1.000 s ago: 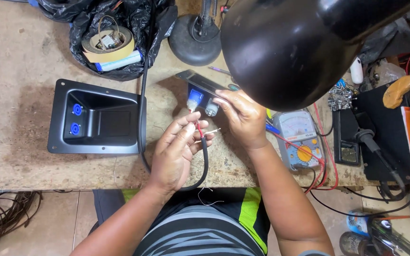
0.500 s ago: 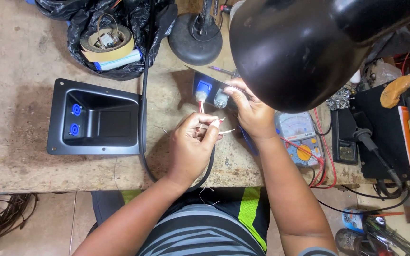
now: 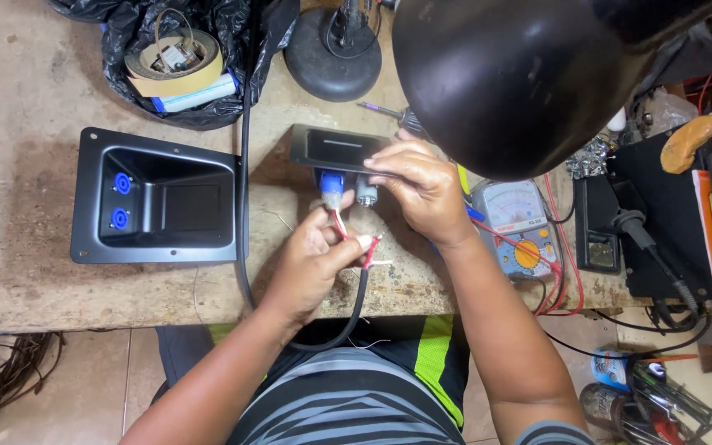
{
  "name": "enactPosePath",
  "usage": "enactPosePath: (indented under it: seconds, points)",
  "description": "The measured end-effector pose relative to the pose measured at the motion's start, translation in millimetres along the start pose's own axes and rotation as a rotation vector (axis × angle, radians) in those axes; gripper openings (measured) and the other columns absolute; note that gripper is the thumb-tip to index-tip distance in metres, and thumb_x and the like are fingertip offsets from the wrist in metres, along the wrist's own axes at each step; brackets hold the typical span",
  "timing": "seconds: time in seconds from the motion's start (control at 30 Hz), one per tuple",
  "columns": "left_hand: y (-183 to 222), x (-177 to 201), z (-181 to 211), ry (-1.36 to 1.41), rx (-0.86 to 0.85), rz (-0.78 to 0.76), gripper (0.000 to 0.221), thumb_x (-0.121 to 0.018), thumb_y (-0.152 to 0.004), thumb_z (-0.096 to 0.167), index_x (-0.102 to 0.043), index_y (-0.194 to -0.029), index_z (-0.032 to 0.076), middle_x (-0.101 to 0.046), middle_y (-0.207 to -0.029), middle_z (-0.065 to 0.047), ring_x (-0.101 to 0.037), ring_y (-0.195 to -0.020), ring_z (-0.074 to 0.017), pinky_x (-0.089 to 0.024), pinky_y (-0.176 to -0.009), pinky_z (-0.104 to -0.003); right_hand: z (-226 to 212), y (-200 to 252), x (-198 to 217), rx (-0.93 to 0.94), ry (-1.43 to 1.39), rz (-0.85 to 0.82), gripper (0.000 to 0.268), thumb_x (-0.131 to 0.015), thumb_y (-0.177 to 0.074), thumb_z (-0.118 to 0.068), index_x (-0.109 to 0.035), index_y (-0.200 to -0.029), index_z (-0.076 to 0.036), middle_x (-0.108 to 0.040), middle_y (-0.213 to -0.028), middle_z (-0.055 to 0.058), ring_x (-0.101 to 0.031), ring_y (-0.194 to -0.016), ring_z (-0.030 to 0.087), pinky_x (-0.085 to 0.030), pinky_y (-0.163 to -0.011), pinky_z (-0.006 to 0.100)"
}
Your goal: Wiring an electronic panel and selecting heat shrink tubing for insulation on a repair bench.
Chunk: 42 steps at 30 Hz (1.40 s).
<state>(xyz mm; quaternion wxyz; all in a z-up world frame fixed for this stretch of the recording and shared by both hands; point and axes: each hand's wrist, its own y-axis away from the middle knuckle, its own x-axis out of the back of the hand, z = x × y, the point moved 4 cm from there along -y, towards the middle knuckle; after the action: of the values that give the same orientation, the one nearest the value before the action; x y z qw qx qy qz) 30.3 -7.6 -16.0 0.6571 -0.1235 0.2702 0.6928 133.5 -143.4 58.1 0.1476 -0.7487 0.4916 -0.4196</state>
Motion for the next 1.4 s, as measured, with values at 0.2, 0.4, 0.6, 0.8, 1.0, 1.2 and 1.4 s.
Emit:
enactPosePath:
  seconds: [0.2,0.4,0.6,0.8,1.0,1.2,1.4]
  points:
    - [5.6,10.6,-19.8,0.041,0.123,0.271,0.053,-0.07,-0.091,0.011,-0.051,-0.139,0.0,-0.071,-0.09,-0.011,-0.07,-0.071,-0.0123,-0.062,-0.067,-0.026,12.2,24.1,-32.0,0.022,0.107,-0.161,0.013,-0.069,-0.098,-0.009,-0.076,-0.108,-0.006,-0.076,-0.101,0.011,-0.07,-0.106,0.037,-0.048,-0.106,0.055]
    - [5.1,17.9,-20.9,-0.003,0.082,0.344,0.066,-0.074,-0.086,0.008,-0.038,-0.14,-0.004,-0.069,-0.091,-0.017,-0.072,-0.071,-0.0202,-0.065,-0.066,-0.031,1.2,18.9,-28.7,-0.018,0.152,-0.145,0.021,-0.069,-0.097,-0.006,-0.074,-0.118,-0.007,-0.072,-0.112,0.012,-0.065,-0.117,0.04,-0.048,-0.106,0.054]
    - [7.8,15.5,-13.9,-0.042,0.075,0.364,0.07,-0.075,-0.085,0.007,-0.035,-0.142,-0.004,-0.067,-0.094,-0.017,-0.074,-0.071,-0.0224,-0.066,-0.066,-0.031,-11.0,20.7,-8.1,-0.028,0.25,-0.118,0.026,-0.076,-0.096,-0.009,-0.073,-0.121,-0.007,-0.07,-0.12,0.016,-0.065,-0.117,0.043,-0.05,-0.102,0.055]
    - [14.0,9.9,-3.4,-0.094,0.071,0.483,0.068,-0.075,-0.085,0.01,-0.037,-0.14,-0.004,-0.069,-0.089,-0.016,-0.074,-0.071,-0.0194,-0.066,-0.065,-0.03,-34.2,41.1,10.0,-0.153,0.3,-0.038,0.03,-0.077,-0.095,-0.004,-0.069,-0.123,0.001,-0.068,-0.114,0.019,-0.069,-0.107,0.039,-0.058,-0.088,0.048]
    - [15.9,6.9,4.2,-0.044,0.115,0.547,0.068,-0.076,-0.084,0.011,-0.039,-0.14,-0.004,-0.069,-0.09,-0.014,-0.074,-0.074,-0.0205,-0.067,-0.068,-0.034,-35.3,70.7,24.4,-0.326,0.313,0.046,0.015,-0.08,-0.092,-0.002,-0.075,-0.106,0.0,-0.074,-0.091,0.011,-0.072,-0.078,0.026,-0.061,-0.064,0.032]
    - [14.5,9.2,3.5,-0.018,0.103,0.474,0.077,-0.074,-0.085,0.009,-0.03,-0.148,0.001,-0.065,-0.093,-0.015,-0.073,-0.074,-0.0211,-0.066,-0.07,-0.033,-3.7,52.5,92.9,-0.15,0.858,0.155,0.022,-0.092,-0.09,-0.013,-0.076,-0.096,0.002,-0.065,-0.079,0.019,-0.065,-0.077,0.042,-0.053,-0.073,0.046]
    - [17.5,7.0,5.7,-0.024,0.099,0.448,0.078,-0.071,-0.088,0.007,-0.026,-0.152,0.009,-0.063,-0.093,-0.015,-0.071,-0.075,-0.0208,-0.065,-0.067,-0.03,51.0,11.2,103.9,-0.391,0.962,-0.034,0.042,-0.08,-0.088,-0.028,-0.062,-0.118,-0.006,-0.055,-0.108,0.018,-0.052,-0.1,0.043,-0.044,-0.087,0.051]
